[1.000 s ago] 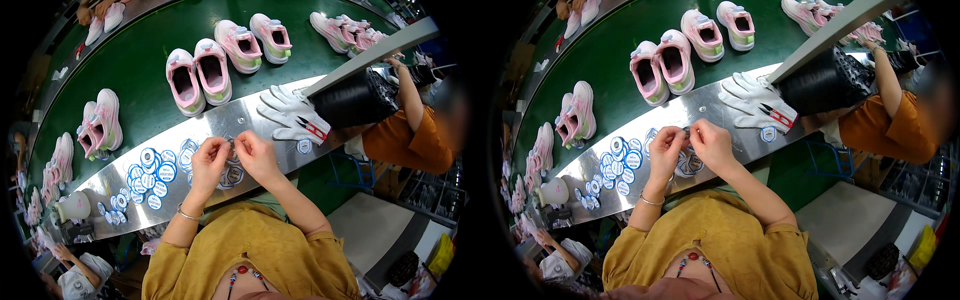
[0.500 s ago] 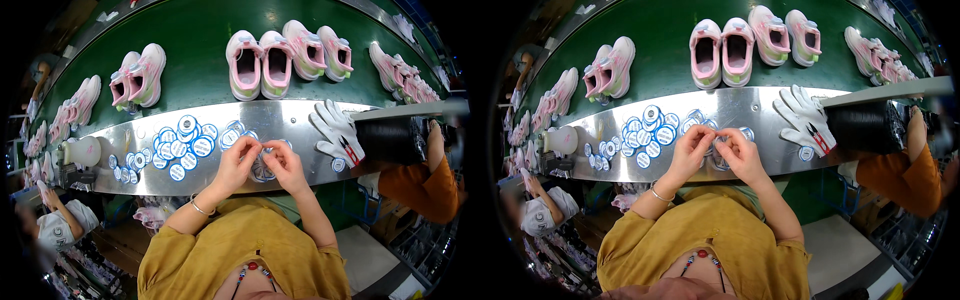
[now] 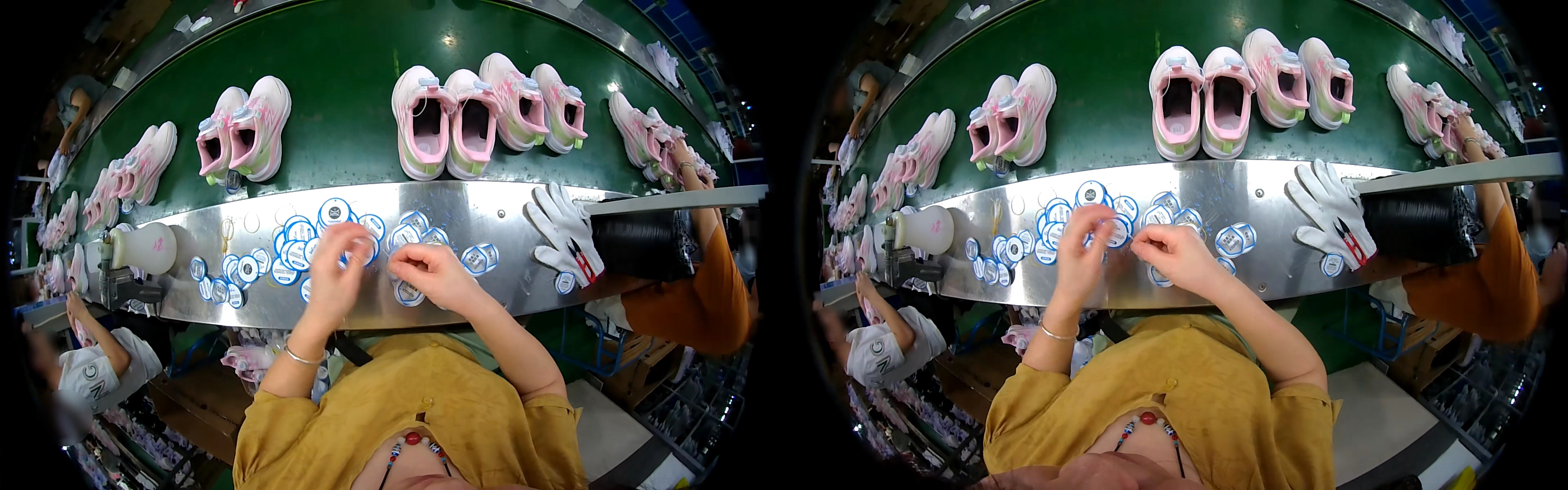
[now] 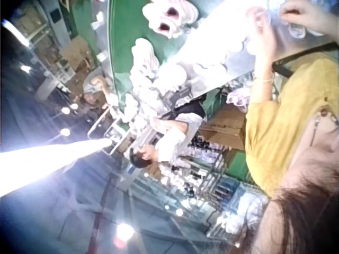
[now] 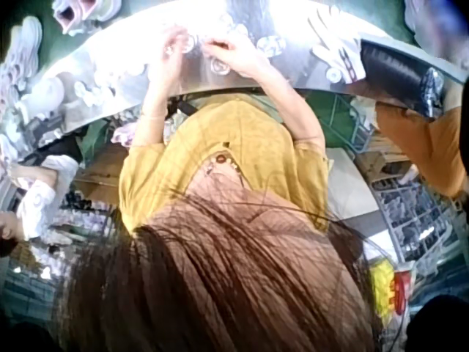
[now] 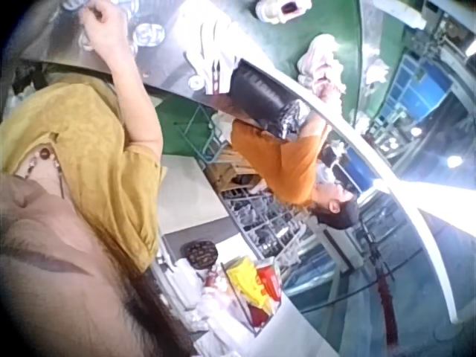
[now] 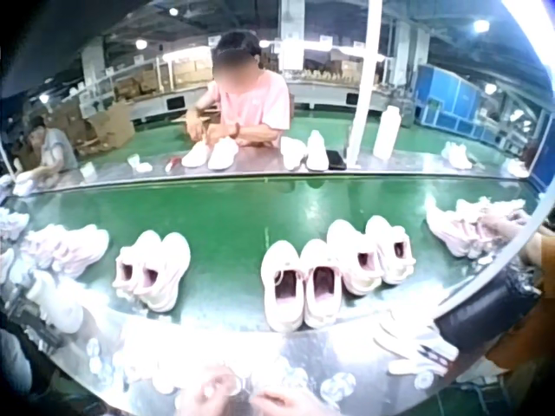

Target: The person applies circular stickers to the tongue of pink and white sneakers moving along a conveyor belt. They peel stickers from a sheet, place them on each shoe, and occasionally retrieve more stickers from a plastic bag.

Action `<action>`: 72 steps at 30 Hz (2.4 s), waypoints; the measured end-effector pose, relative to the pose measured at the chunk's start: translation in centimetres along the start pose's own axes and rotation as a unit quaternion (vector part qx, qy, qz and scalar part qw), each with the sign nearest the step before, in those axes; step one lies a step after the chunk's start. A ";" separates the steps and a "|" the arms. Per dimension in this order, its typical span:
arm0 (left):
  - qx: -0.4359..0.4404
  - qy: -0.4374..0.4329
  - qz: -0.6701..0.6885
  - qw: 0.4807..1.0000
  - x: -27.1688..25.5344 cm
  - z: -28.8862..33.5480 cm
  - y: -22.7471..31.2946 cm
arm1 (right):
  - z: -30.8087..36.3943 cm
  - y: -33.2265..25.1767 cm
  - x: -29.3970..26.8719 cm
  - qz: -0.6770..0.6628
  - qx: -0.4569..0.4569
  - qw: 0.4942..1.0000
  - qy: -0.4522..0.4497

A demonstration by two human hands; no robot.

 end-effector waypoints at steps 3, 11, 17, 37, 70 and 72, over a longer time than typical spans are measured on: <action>0.093 0.076 -0.210 0.970 -1.7 -3.5 -1.9 | -0.4 -1.5 -0.1 0.082 -0.051 0.993 0.063; 0.052 0.039 -0.247 0.967 -2.1 -4.9 -3.7 | -1.7 -1.7 0.7 0.111 -0.050 0.989 0.081; -0.131 0.009 0.005 0.991 -2.2 -4.3 -5.9 | -4.0 -2.9 2.6 0.131 -0.081 0.983 0.101; -0.001 -0.050 0.067 0.997 -0.3 -4.2 0.3 | -5.5 -3.2 1.0 0.071 -0.027 0.994 0.074; -0.296 -0.037 0.200 0.933 9.6 -6.7 -5.0 | -5.5 -2.2 -6.5 0.351 -0.237 0.857 0.294; -0.301 -0.042 0.206 0.930 9.6 -6.9 -5.2 | -5.7 -2.3 -6.2 0.348 -0.250 0.856 0.288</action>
Point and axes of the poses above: each hand's wrist, its own z-axis away from the middle knuckle, its own x-axis out of the palm, y = z × x, the point moved 8 cm from there along -z, towards the middle knuckle, and after that the axes turned 15 degrees about y, right-handed, at the moved point
